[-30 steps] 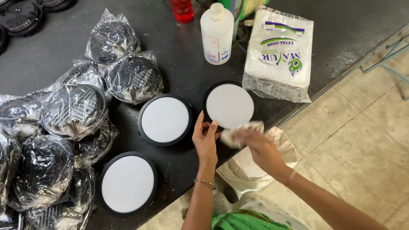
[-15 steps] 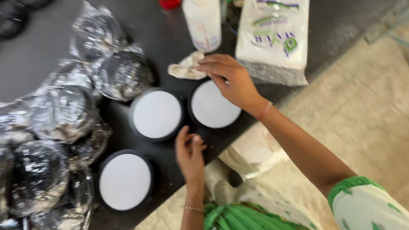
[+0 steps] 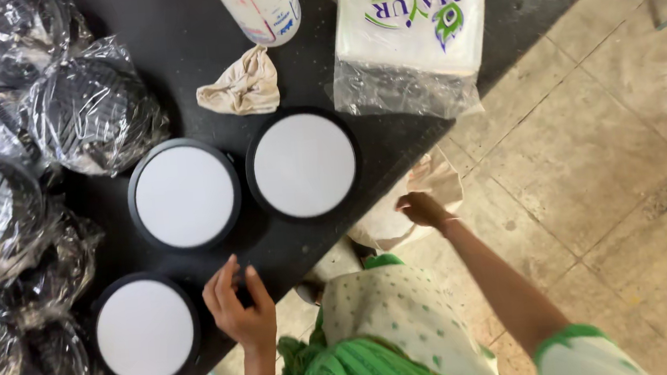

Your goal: The person wraps individual round light fixtures in clear plastic bags. They pick up a fixture, place it in a bag, seal the bag, and set it aside. The person occasionally wipes the fixture surface with a cloth before wrapping.

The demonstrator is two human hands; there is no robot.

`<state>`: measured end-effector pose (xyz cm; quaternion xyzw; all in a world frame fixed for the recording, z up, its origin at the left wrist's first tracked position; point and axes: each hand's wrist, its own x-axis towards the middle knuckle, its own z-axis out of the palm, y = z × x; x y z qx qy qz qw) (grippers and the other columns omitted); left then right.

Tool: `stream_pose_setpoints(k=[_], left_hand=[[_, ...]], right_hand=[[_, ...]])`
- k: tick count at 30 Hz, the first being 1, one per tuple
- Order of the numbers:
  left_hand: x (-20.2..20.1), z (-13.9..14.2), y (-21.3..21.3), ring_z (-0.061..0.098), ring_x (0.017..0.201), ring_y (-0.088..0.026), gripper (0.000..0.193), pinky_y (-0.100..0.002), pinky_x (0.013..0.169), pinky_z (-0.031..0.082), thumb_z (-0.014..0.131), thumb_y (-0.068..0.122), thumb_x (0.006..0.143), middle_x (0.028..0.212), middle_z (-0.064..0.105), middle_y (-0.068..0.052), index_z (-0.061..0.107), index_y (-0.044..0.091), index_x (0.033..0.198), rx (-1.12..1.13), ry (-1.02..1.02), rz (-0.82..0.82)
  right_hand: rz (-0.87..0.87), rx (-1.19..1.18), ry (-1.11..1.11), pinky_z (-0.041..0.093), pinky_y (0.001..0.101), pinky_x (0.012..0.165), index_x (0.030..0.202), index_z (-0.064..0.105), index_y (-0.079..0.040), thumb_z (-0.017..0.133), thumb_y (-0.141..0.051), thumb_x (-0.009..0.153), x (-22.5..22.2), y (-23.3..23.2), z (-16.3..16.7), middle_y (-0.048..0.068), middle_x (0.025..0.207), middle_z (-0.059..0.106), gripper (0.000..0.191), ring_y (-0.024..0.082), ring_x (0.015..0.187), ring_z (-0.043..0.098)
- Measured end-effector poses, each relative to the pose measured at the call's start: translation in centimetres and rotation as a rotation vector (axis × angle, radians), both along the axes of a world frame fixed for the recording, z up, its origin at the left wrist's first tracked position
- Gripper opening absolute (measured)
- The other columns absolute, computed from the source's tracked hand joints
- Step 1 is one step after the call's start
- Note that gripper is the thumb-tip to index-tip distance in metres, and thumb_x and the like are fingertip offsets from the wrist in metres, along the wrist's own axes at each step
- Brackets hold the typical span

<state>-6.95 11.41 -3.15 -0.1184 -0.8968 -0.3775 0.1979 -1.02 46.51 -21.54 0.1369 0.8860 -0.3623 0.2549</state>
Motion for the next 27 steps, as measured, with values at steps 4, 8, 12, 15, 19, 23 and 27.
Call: stream_pose_setpoints(k=[4, 8, 12, 15, 19, 23, 27], left_hand=[[-0.1, -0.7, -0.1, 0.063, 0.098, -0.029, 0.026, -0.036, 0.077, 0.053, 0.074, 0.004, 0.094, 0.111, 0.064, -0.016, 0.069, -0.001, 0.12, -0.14, 0.021, 0.019], [-0.3, -0.9, 0.0, 0.063, 0.1, -0.031, 0.025, -0.04, 0.084, 0.053, 0.074, 0.007, 0.094, 0.11, 0.064, -0.015, 0.068, 0.0, 0.117, -0.197, 0.059, 0.016], [-0.2, -0.7, -0.1, 0.062, 0.098, -0.033, 0.022, -0.042, 0.084, 0.051, 0.074, 0.008, 0.093, 0.107, 0.066, -0.014, 0.069, 0.0, 0.113, -0.231, 0.05, 0.014], [-0.3, -0.7, -0.4, 0.061, 0.095, -0.033, 0.021, -0.043, 0.083, 0.05, 0.074, 0.008, 0.092, 0.106, 0.066, -0.015, 0.07, 0.0, 0.112, -0.199, 0.079, -0.006], [0.4, -0.6, -0.6, 0.063, 0.093, -0.032, 0.019, -0.043, 0.084, 0.049, 0.075, 0.008, 0.092, 0.102, 0.068, -0.013, 0.07, 0.005, 0.111, -0.171, 0.152, -0.074], [3.6, 0.1, 1.7, 0.066, 0.108, -0.028, 0.033, -0.04, 0.094, 0.052, 0.079, 0.015, 0.091, 0.119, 0.07, -0.007, 0.067, 0.01, 0.121, 0.059, 0.035, -0.335], [7.8, 0.7, 2.7, 0.042, 0.135, -0.046, 0.091, -0.055, 0.106, 0.036, 0.091, 0.035, 0.067, 0.149, 0.043, -0.026, 0.052, -0.003, 0.14, 0.03, -0.18, -0.575]], right_hand=[[-0.129, -0.094, -0.047, 0.053, 0.035, 0.098, 0.111, 0.075, -0.013, 0.061, -0.01, 0.095, -5.7, -4.1, -2.7, 0.008, 0.113, 0.075, 0.021, 0.022, 0.107, 0.069], [-0.268, -0.084, -0.106, 0.053, 0.0335, 0.092, 0.106, 0.071, -0.009, 0.065, -0.006, 0.093, -8.3, -6.8, -3.7, 0.008, 0.107, 0.072, 0.014, 0.02, 0.101, 0.067], [-0.554, -0.175, 0.111, 0.053, 0.0321, 0.087, 0.102, 0.067, -0.005, 0.07, -0.001, 0.092, -6.9, -6.4, -4.1, 0.008, 0.1, 0.07, 0.011, 0.019, 0.095, 0.065], [-0.825, -0.371, 0.419, 0.053, 0.031, 0.082, 0.099, 0.065, -0.002, 0.073, 0.002, 0.091, -2.1, -3.6, -2.9, 0.008, 0.095, 0.068, 0.012, 0.018, 0.091, 0.063], [-0.942, -0.61, 0.482, 0.057, 0.0288, 0.085, 0.091, 0.059, -0.003, 0.069, 0.008, 0.089, 6.5, 0.6, 3.4, 0.005, 0.092, 0.069, 0.014, 0.016, 0.092, 0.068], [-0.944, -0.86, 0.548, 0.058, 0.0333, 0.085, 0.097, 0.056, -0.006, 0.068, 0.008, 0.089, 11.4, 0.6, 10.5, 0.006, 0.094, 0.068, 0.02, 0.019, 0.091, 0.069], [-0.83, -0.977, 0.569, 0.054, 0.033, 0.081, 0.102, 0.054, -0.008, 0.069, 0.008, 0.092, 14.4, -3.1, 15.1, 0.006, 0.096, 0.066, 0.024, 0.019, 0.091, 0.067]])
